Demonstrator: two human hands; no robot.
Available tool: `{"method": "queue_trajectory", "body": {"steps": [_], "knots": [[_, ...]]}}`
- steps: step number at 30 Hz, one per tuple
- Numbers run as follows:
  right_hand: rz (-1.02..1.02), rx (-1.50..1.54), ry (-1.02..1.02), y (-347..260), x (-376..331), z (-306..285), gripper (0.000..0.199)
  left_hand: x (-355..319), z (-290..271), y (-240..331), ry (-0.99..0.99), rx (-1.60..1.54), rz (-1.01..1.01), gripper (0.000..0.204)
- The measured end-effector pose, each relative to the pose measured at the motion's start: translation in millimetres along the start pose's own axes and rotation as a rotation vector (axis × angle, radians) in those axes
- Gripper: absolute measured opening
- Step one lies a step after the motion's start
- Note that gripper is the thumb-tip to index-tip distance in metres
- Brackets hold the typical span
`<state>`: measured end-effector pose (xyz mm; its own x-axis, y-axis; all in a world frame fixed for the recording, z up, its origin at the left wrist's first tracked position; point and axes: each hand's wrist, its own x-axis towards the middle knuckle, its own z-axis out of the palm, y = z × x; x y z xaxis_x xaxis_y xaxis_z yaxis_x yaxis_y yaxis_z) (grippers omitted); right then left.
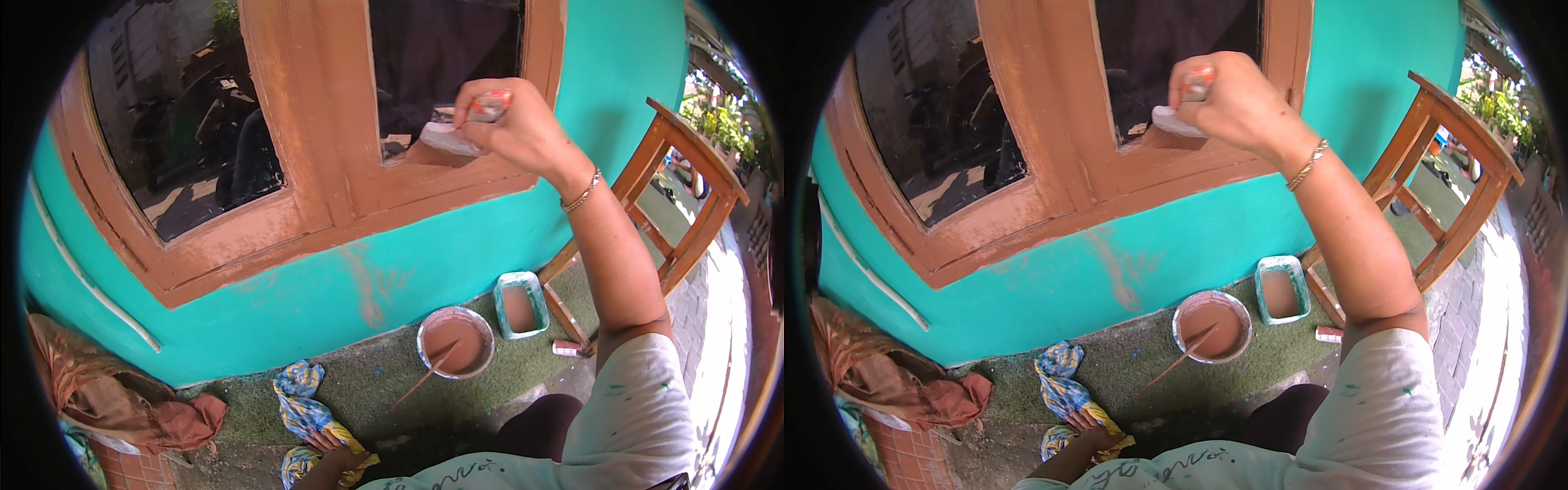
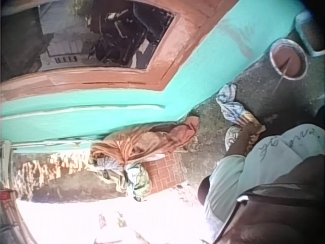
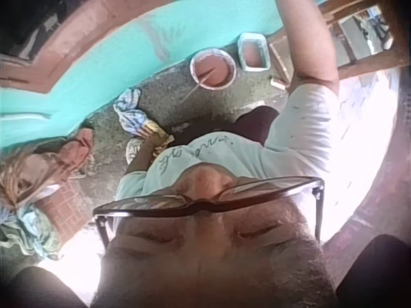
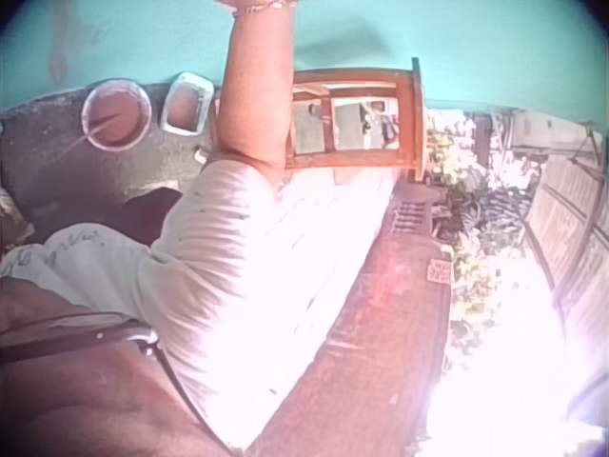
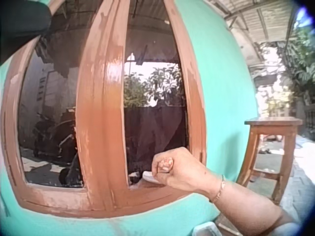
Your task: The person wipes down a wooden window frame with a yellow cloth before applying brown paint to the wood using a paintbrush.
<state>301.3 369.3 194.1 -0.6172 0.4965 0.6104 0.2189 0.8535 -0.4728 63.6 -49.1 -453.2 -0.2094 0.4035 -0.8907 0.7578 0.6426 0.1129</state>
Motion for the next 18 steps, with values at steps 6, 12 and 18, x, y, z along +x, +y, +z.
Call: {"method": "queue_trajectory", "body": {"steps": [6,12,18], "knots": [[-0.084,0.016,0.145,-7,-25,-13,0.002,-168,-86,93,0.583,0.369,-0.045,0.121],[-0.418,0.08,0.216,-2,-26,49,0.004,-72,-30,37,0.118,0.094,-0.07,0.115],[0.01,0.213,0.164,12,-42,25,0.005,-73,-32,41,0.132,0.061,-0.067,0.118]]}}
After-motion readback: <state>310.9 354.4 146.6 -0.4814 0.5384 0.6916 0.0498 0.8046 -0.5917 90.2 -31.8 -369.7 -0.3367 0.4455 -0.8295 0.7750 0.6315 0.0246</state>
